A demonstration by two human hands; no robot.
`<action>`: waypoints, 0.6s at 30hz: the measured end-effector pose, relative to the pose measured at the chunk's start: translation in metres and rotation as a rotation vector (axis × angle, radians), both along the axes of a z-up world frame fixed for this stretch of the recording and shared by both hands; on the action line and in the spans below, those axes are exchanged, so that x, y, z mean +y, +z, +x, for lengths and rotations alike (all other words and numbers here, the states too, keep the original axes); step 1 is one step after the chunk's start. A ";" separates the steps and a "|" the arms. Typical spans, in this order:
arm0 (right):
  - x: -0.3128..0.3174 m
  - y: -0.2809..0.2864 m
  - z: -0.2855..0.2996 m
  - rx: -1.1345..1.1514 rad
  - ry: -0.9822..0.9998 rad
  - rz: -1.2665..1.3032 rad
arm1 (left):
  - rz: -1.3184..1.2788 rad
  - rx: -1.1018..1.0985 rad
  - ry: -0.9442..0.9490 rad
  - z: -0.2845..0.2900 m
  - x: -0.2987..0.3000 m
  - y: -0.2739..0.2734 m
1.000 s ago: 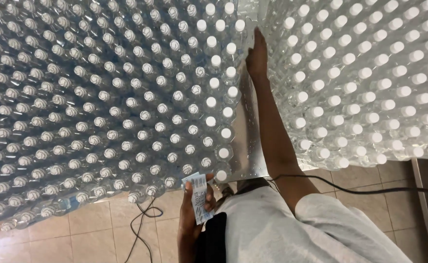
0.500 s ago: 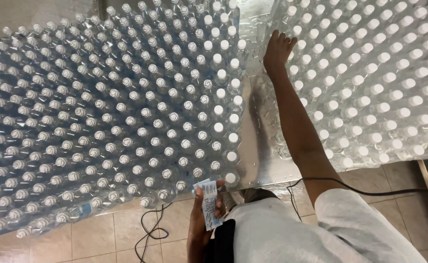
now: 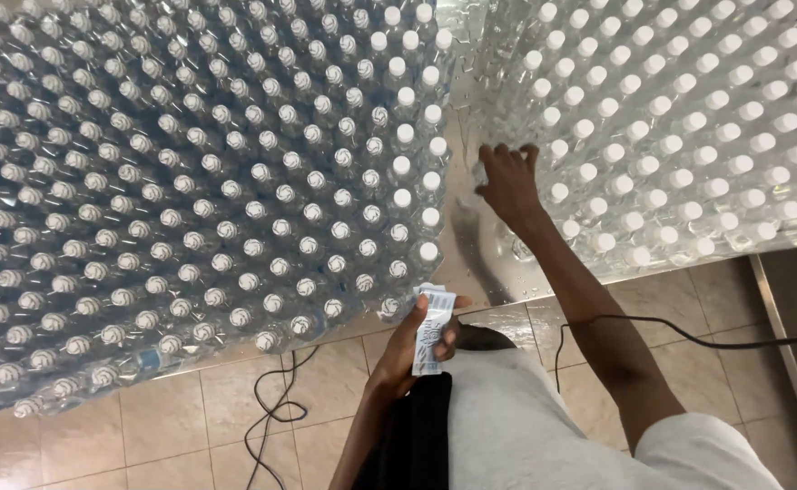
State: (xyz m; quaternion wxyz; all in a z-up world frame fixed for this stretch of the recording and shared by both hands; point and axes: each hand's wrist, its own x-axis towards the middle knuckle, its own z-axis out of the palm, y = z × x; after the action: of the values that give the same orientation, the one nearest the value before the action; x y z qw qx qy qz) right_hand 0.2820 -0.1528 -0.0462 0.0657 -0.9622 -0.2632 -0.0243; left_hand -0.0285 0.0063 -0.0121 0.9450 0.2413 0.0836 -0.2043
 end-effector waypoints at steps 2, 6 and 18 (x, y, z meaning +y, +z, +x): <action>-0.016 0.007 -0.046 0.066 0.020 0.004 | 0.001 0.006 -0.006 0.005 -0.004 0.004; -0.040 0.012 -0.109 0.108 0.053 0.019 | 0.023 0.042 -0.038 0.015 -0.010 0.026; -0.027 0.109 -0.178 0.772 0.186 0.863 | 0.007 0.056 -0.116 0.020 -0.009 0.029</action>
State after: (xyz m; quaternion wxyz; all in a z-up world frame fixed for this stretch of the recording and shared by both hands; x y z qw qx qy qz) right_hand 0.1043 -0.1794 0.0627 0.5447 -0.7604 -0.2698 0.2289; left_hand -0.0081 -0.0026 0.0172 0.9281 0.2429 0.0968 -0.2649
